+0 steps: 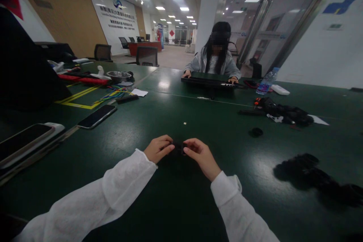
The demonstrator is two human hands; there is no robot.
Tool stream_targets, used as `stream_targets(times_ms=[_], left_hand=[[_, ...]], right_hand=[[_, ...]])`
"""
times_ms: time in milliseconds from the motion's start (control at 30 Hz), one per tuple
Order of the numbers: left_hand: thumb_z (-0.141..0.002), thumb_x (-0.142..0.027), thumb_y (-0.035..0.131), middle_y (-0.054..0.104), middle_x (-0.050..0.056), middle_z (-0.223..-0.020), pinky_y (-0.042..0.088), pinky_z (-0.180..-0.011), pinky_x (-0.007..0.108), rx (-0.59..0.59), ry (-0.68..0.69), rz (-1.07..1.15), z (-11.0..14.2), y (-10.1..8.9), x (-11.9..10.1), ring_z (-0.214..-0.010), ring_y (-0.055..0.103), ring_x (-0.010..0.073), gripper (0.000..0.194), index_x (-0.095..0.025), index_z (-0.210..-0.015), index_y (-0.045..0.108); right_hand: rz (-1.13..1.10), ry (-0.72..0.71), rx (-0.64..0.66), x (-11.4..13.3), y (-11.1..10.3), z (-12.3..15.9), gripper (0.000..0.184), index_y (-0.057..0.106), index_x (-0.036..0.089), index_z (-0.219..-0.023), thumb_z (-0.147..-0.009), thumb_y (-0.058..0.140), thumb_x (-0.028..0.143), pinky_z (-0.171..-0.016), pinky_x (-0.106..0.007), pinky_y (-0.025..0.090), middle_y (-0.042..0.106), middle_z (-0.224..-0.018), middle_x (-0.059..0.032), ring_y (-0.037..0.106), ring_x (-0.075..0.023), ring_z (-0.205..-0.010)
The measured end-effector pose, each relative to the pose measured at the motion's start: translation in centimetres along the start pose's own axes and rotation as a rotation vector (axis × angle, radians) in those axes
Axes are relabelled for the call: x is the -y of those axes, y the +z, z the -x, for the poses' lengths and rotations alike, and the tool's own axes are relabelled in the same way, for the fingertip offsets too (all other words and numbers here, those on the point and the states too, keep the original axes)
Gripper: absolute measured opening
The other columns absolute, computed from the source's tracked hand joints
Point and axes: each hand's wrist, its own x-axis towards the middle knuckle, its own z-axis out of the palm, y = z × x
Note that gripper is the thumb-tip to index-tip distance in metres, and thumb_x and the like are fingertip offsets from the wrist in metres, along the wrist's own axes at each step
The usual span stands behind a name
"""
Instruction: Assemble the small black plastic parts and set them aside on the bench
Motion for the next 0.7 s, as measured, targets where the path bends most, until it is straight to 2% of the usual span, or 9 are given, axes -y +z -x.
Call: stream_targets(times_ms=[200, 333, 500, 700], left_hand=[[-0.081, -0.026, 0.04, 0.054, 0.007, -0.093, 0.043, -0.076, 0.029, -0.153, 0.074, 0.106, 0.0, -0.3, -0.4, -0.084, 0.053, 0.0152, 0.025, -0.014, -0.061, 0.051], [-0.073, -0.027, 0.053, 0.051, 0.009, -0.1, 0.047, -0.065, 0.028, -0.17, 0.062, 0.228, 0.2, -0.2, -0.5, -0.085, 0.052, 0.0166, 0.014, -0.015, -0.071, 0.045], [-0.063, -0.022, 0.063, 0.046, 0.01, -0.105, 0.049, -0.055, 0.025, -0.161, 0.067, 0.321, 0.2, 0.4, -0.6, -0.085, 0.052, 0.0182, 0.031, -0.017, -0.086, 0.043], [-0.066, -0.01, 0.055, 0.046, 0.009, -0.108, 0.05, -0.063, 0.027, -0.165, 0.088, 0.299, 0.3, 0.8, -0.8, -0.09, 0.051, 0.0179, 0.027, -0.017, -0.091, 0.046]], right_hand=[[0.001, -0.004, 0.019, -0.3, -0.1, -0.1, 0.02, 0.056, 0.022, -0.086, -0.067, 0.06, 0.024, -0.077, -0.034, 0.044, 0.055, -0.088, -0.0002, 0.053, -0.0147, -0.083], [-0.033, -0.014, -0.024, -0.5, -0.2, -0.2, 0.019, 0.056, 0.021, -0.086, -0.068, 0.059, 0.026, -0.075, -0.033, 0.044, 0.055, -0.089, -0.0012, 0.053, -0.0153, -0.084], [-0.107, -0.003, -0.096, -0.5, 0.0, -0.4, 0.019, 0.058, 0.019, -0.082, -0.066, 0.06, 0.029, -0.069, -0.03, 0.045, 0.056, -0.083, -0.0011, 0.054, -0.0127, -0.074], [-0.179, 0.005, -0.147, -0.1, 0.3, -0.2, 0.019, 0.059, 0.019, -0.079, -0.063, 0.062, 0.031, -0.064, -0.029, 0.046, 0.056, -0.081, -0.0008, 0.054, -0.012, -0.07]])
